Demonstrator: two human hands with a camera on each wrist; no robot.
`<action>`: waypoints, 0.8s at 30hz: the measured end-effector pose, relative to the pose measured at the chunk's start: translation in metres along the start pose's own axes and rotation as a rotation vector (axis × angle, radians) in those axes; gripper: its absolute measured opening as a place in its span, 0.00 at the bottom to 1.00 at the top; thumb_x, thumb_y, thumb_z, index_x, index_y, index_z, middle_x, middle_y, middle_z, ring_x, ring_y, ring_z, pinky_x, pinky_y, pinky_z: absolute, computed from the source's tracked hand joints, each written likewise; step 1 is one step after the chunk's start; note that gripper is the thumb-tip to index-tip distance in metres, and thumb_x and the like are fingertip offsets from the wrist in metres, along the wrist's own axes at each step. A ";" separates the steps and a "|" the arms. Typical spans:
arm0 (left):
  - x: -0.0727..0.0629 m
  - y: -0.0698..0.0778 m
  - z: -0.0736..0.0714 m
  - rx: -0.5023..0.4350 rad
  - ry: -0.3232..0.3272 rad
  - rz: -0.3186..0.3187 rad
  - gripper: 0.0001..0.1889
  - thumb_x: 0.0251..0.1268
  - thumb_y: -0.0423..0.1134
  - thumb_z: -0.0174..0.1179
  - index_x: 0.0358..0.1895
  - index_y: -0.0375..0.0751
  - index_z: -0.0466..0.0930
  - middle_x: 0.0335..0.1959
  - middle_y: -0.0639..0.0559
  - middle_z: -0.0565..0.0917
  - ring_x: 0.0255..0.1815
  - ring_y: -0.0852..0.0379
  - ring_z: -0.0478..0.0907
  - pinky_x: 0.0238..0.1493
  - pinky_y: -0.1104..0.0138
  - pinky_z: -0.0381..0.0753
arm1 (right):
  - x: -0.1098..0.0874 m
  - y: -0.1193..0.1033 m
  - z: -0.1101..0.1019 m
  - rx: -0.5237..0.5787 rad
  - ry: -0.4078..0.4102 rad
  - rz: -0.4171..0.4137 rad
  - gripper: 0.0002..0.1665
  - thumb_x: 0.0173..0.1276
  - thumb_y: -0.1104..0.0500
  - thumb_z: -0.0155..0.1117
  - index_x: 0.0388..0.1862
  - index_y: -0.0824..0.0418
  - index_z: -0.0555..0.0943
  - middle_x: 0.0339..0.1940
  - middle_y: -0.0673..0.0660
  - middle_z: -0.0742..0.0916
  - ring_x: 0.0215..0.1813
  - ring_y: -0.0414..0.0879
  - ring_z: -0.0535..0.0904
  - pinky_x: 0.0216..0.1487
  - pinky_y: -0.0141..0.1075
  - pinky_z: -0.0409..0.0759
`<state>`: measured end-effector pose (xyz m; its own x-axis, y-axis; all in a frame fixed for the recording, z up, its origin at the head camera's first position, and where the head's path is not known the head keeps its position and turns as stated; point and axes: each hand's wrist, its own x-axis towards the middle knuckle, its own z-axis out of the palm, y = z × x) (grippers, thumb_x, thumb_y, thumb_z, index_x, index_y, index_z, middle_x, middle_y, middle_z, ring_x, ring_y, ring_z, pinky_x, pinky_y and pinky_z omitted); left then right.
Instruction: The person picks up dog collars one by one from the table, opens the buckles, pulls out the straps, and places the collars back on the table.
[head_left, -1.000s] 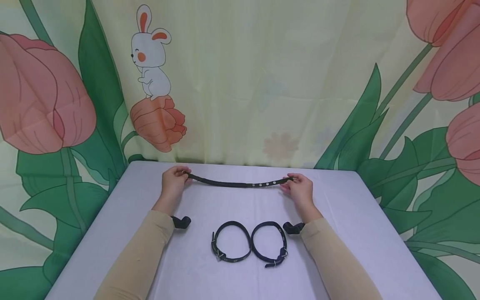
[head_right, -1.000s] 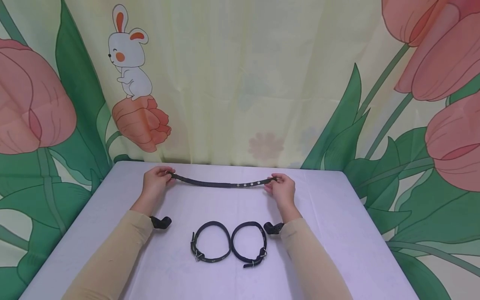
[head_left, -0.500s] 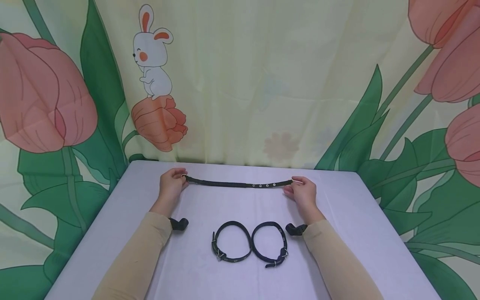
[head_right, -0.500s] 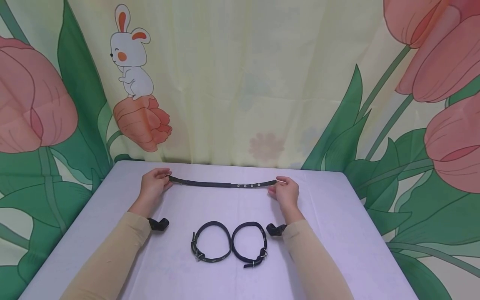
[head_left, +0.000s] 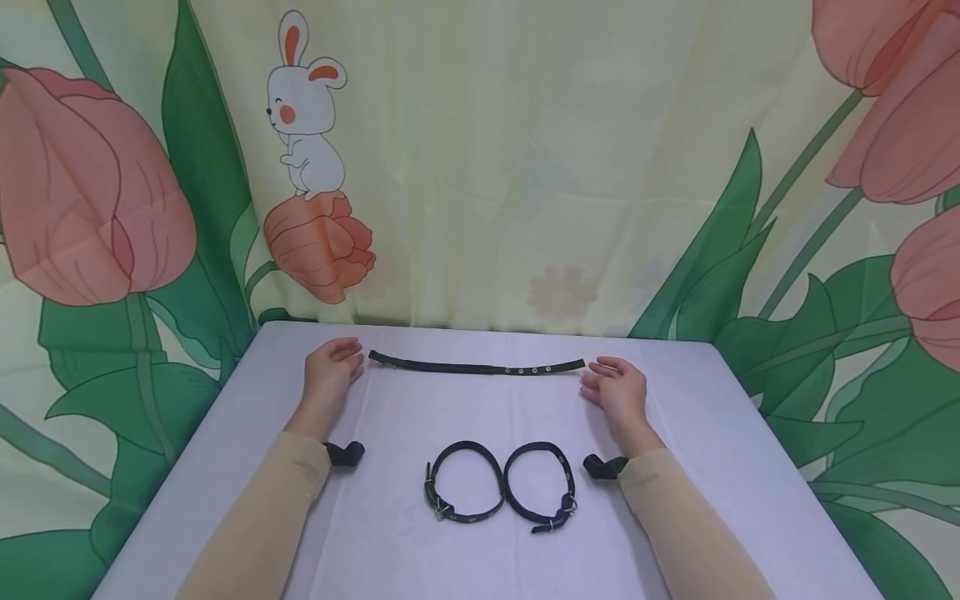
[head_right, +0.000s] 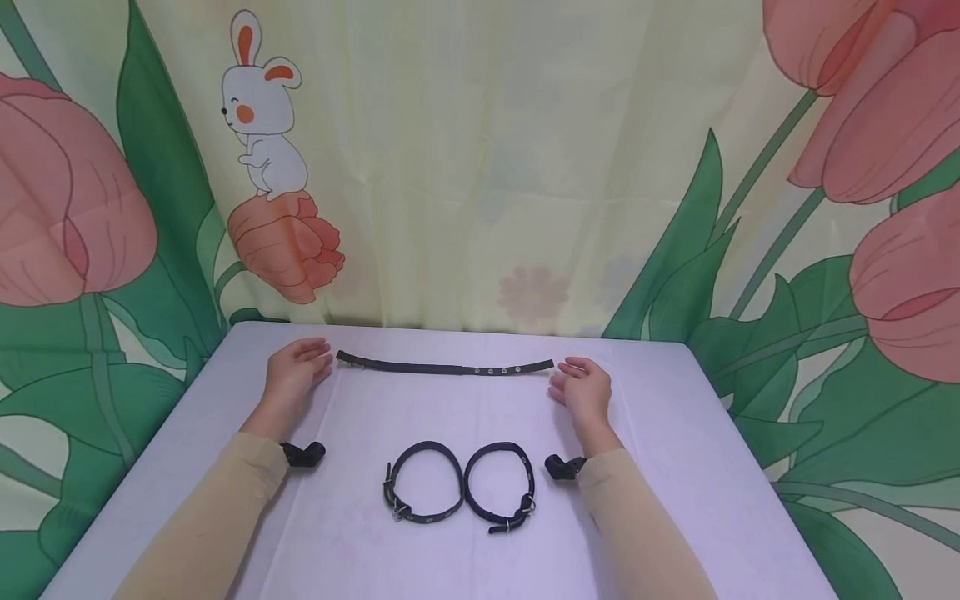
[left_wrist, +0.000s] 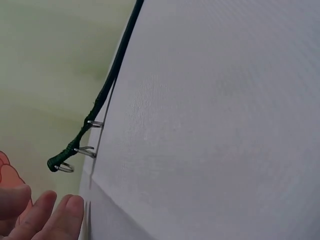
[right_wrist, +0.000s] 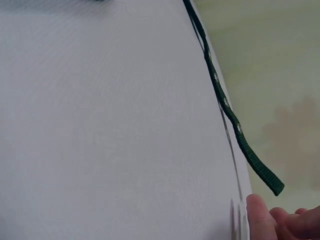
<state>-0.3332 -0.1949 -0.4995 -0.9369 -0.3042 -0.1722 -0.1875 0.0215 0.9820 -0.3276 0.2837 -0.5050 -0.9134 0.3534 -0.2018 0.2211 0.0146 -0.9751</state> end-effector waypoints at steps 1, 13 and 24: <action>-0.001 0.000 -0.002 0.012 0.001 0.011 0.23 0.79 0.27 0.59 0.74 0.38 0.76 0.73 0.39 0.81 0.72 0.47 0.80 0.58 0.72 0.87 | 0.000 0.000 -0.001 -0.002 0.001 0.003 0.32 0.74 0.75 0.59 0.77 0.63 0.74 0.73 0.65 0.83 0.54 0.50 0.93 0.47 0.37 0.92; -0.013 0.002 -0.018 0.193 -0.039 0.121 0.26 0.80 0.28 0.56 0.77 0.42 0.73 0.75 0.42 0.79 0.74 0.45 0.79 0.72 0.57 0.82 | -0.014 -0.004 -0.012 -0.132 0.030 -0.056 0.30 0.77 0.70 0.57 0.77 0.62 0.75 0.72 0.65 0.85 0.53 0.50 0.93 0.42 0.38 0.92; -0.029 0.013 -0.017 0.334 -0.052 0.280 0.26 0.78 0.29 0.60 0.76 0.42 0.74 0.75 0.41 0.80 0.77 0.40 0.77 0.76 0.47 0.78 | -0.044 -0.018 -0.005 -0.316 0.027 -0.170 0.28 0.80 0.65 0.59 0.76 0.57 0.76 0.72 0.62 0.85 0.64 0.60 0.88 0.45 0.38 0.92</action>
<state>-0.3032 -0.2024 -0.4805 -0.9772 -0.1944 0.0855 -0.0008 0.4061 0.9138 -0.2896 0.2730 -0.4778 -0.9378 0.3457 -0.0327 0.1655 0.3622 -0.9173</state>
